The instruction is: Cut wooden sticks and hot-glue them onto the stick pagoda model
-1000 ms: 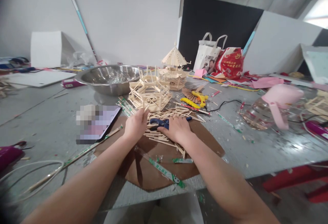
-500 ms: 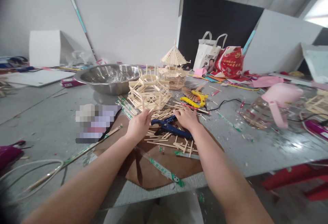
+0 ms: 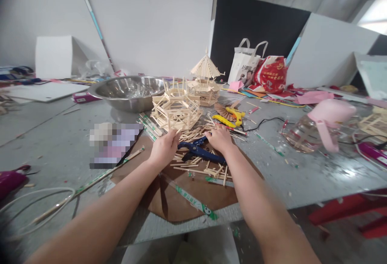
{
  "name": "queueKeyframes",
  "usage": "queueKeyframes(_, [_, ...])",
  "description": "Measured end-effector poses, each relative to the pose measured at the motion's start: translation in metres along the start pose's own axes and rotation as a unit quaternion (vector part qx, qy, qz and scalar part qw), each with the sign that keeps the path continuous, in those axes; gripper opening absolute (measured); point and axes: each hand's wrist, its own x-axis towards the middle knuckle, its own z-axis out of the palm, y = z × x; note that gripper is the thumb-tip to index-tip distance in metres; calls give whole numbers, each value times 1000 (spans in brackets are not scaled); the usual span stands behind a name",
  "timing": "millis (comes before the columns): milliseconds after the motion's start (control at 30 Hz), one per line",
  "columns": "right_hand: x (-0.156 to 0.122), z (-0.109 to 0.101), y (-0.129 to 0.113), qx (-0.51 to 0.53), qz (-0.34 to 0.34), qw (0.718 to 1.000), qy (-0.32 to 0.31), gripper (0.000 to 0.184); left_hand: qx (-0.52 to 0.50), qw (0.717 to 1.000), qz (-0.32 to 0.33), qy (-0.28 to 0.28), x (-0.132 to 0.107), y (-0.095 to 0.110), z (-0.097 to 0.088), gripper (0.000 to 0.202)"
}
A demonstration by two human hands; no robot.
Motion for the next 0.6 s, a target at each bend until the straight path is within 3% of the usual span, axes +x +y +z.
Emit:
queueKeyframes(300, [3, 2, 7, 47, -5, 998, 40, 36, -59, 998, 1, 10, -1, 1, -2, 27])
queueKeyframes(467, [-2, -10, 9, 95, -1, 991, 96, 36, -168, 985, -1, 35, -1, 0, -3, 30])
queueKeyframes(533, [-6, -15, 6, 191, -2, 969, 157, 35, -240, 970, -12, 30, 0, -1, -1, 34])
queueKeyframes(600, [-10, -20, 2, 342, -6, 916, 208, 32, -314, 949, -27, 15, 1, -2, 2, 35])
